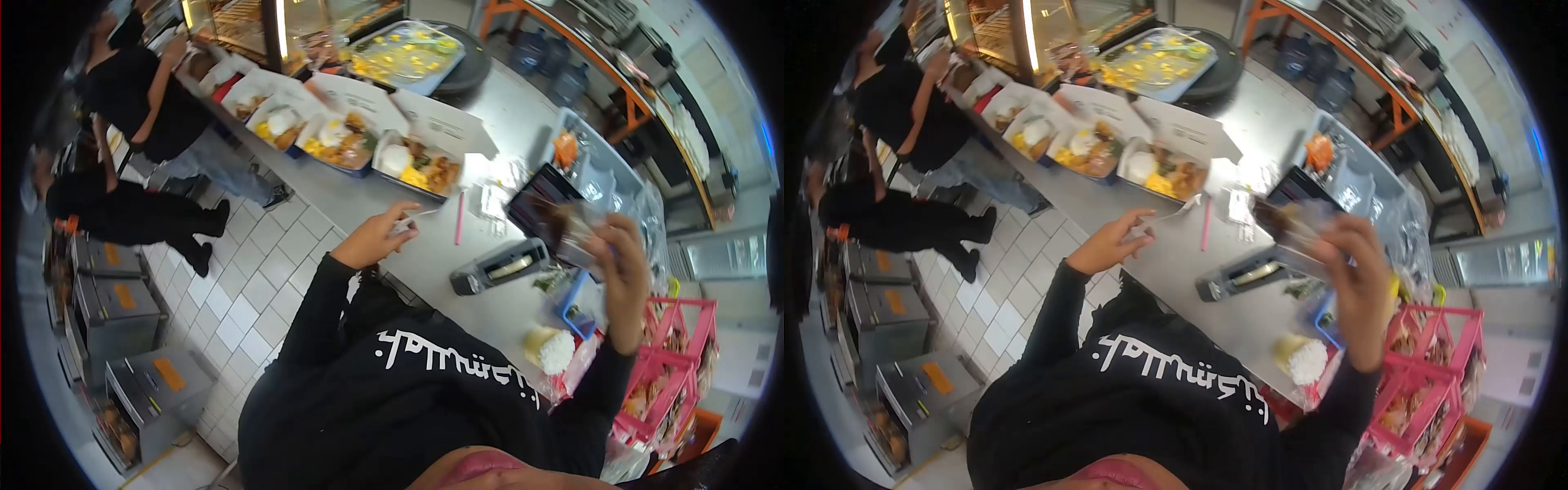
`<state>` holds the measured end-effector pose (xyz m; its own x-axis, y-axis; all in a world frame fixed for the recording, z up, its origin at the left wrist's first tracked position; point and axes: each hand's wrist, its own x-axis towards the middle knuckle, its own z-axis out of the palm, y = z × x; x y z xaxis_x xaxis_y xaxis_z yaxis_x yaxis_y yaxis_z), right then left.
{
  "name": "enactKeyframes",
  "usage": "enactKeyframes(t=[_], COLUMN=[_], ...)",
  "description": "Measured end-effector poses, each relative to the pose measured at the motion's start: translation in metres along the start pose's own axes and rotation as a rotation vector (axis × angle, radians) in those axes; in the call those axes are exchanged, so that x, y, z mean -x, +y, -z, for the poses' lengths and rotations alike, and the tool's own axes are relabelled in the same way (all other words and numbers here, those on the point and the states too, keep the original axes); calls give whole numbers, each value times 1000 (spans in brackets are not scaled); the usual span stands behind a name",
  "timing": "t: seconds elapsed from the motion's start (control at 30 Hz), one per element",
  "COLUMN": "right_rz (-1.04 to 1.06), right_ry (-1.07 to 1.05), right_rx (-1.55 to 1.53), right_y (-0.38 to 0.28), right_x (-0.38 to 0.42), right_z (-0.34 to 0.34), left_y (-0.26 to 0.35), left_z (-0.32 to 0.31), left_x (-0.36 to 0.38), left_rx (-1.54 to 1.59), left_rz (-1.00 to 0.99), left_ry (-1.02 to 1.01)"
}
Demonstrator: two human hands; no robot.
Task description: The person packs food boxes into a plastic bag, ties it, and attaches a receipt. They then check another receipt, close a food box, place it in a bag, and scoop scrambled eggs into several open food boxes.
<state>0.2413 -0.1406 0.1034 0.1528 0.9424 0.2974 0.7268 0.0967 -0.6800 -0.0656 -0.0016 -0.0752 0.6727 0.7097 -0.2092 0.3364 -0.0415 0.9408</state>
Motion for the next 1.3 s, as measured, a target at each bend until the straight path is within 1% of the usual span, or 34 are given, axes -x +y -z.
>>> enactKeyframes(t=[0.03,0.1,0.13,0.17,0.23,0.33,0.47,0.5,0.57,0.6,0.67,0.73,0.83,0.9,0.97,1.03,1.1,1.17,1.2,1.23,1.3], right_rz=[93,51,189,327,337,379,662,551,314,463,266,301,52,167,253,313,256,103,-7,-118,-259], right_ry=[-79,-202,-269,-332,-326,-346,-69,-157,-325,-241,-450,-430,-484,-448,-413,-392,-267,-212,-201,-188,-158], right_rx=[-64,-280,-278,-275,-319,-294,-88,-108,-146,-100,-365,-492,-795,-659,-506,-357,-219,-192,-133,-77,-69], right_y=[-14,-47,-49,-51,-71,-86,-88,-88,-118,-124,-140,-150,-182,-180,-163,-129,-80,-19,14,47,104], right_x=[-24,-66,-91,-115,-153,-209,-267,-280,-297,-310,-338,-370,-380,-383,-390,-397,-408,-420,-429,-435,-441], right_z=[-34,-103,-136,-170,-229,-306,-404,-420,-436,-449,-472,-502,-496,-480,-455,-415,-378,-341,-325,-314,-303], left_y=[-11,-34,-46,-59,-84,-115,-153,-158,-165,-166,-163,-163,-163,-166,-172,-171,-171,-149,-136,-123,-99], left_z=[20,58,78,97,131,168,201,208,222,228,238,246,252,254,254,257,264,273,278,282,289], left_x=[10,34,48,62,90,127,156,158,160,158,151,142,132,128,126,125,122,109,99,89,62], left_rx=[-13,-34,-45,-30,-1,19,49,50,47,45,44,65,72,84,112,190,269,394,451,507,659], left_rz=[24,122,172,192,233,331,411,416,427,422,416,401,398,397,380,346,282,230,196,164,62], left_ry=[61,289,401,465,588,722,822,826,823,820,802,794,784,770,752,719,662,588,550,510,434])
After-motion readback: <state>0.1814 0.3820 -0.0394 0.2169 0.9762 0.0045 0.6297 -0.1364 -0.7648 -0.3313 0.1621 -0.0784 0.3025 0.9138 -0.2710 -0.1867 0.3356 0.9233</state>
